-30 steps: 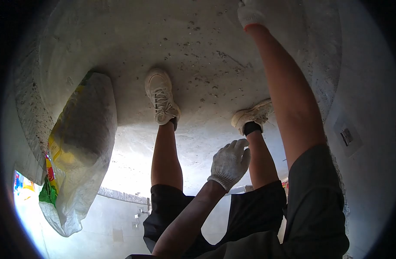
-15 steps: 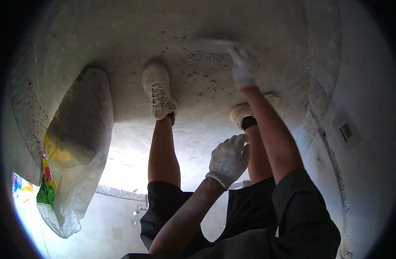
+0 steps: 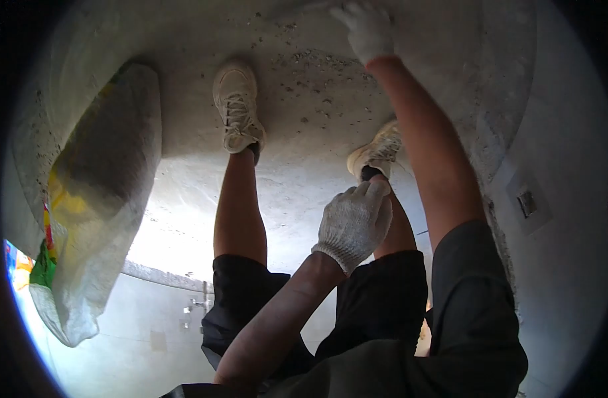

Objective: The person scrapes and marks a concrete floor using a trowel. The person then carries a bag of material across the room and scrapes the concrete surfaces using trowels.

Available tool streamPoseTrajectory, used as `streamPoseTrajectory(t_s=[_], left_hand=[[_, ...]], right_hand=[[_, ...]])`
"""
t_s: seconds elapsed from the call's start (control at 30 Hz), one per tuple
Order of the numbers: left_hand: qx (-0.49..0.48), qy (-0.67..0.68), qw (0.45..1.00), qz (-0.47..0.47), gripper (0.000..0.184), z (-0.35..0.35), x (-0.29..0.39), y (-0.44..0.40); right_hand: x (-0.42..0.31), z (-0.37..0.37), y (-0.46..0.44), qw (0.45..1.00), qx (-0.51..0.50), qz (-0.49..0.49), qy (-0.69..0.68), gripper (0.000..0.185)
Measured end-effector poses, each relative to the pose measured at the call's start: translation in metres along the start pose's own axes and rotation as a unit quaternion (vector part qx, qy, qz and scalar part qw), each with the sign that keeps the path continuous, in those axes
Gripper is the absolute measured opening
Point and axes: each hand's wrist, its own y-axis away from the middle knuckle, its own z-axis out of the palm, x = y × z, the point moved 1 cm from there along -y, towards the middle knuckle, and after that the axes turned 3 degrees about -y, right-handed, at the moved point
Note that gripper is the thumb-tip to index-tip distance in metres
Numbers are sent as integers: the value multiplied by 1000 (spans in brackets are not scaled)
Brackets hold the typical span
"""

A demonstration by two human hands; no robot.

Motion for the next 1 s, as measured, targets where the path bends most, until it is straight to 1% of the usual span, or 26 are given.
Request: streamPoseTrajectory(t_s=[0.07,0.13,0.23,0.27,0.3,0.37,0.43,0.47,0.53,0.57,0.6,0.7,0.77,0.83,0.87,0.93,1.0], left_hand=[[19,18,1000,5,18,4,3,-4],[71,21,997,13,19,14,5,-8],[142,37,989,16,20,32,-4,0],[156,34,987,9,20,39,-17,10],[172,35,984,-8,20,47,-29,23],[129,-32,990,-39,21,52,-48,55],[124,-34,991,-35,21,53,-65,81],[152,-7,988,-38,20,59,-79,85],[169,-54,982,-67,19,64,-107,82],[174,-69,979,-85,19,73,-120,84],[219,-38,970,-98,21,86,-137,92],[124,-72,970,-196,25,113,-162,104],[148,-19,973,-178,27,119,-151,100],[162,36,980,-111,27,124,-138,98],[163,52,981,-96,27,123,-137,101],[165,87,981,-60,27,118,-132,102],[158,80,981,-83,27,116,-134,106]], right_hand=[[-11,7,51,995,-92,4,37,42],[-18,11,96,973,-223,17,63,44],[-27,4,134,950,-298,67,59,43],[-23,7,146,972,-223,59,43,38],[-21,1,147,978,-198,67,10,37],[-25,-15,125,984,-150,81,-61,34],[-27,-18,86,989,-106,56,-87,34],[-26,-16,64,991,-77,54,-100,34],[-19,-3,10,989,-70,42,-121,37],[-39,-21,-13,986,-49,61,-148,38],[-67,-30,-32,980,-39,76,-182,39],[-71,9,-83,973,2,173,-152,44],[-95,22,-68,977,-10,162,-138,43],[-105,29,-42,981,-15,155,-117,43],[-102,32,-27,983,-16,153,-102,43],[-73,50,16,985,-64,139,-82,41],[-73,45,59,977,-110,165,-84,44]])
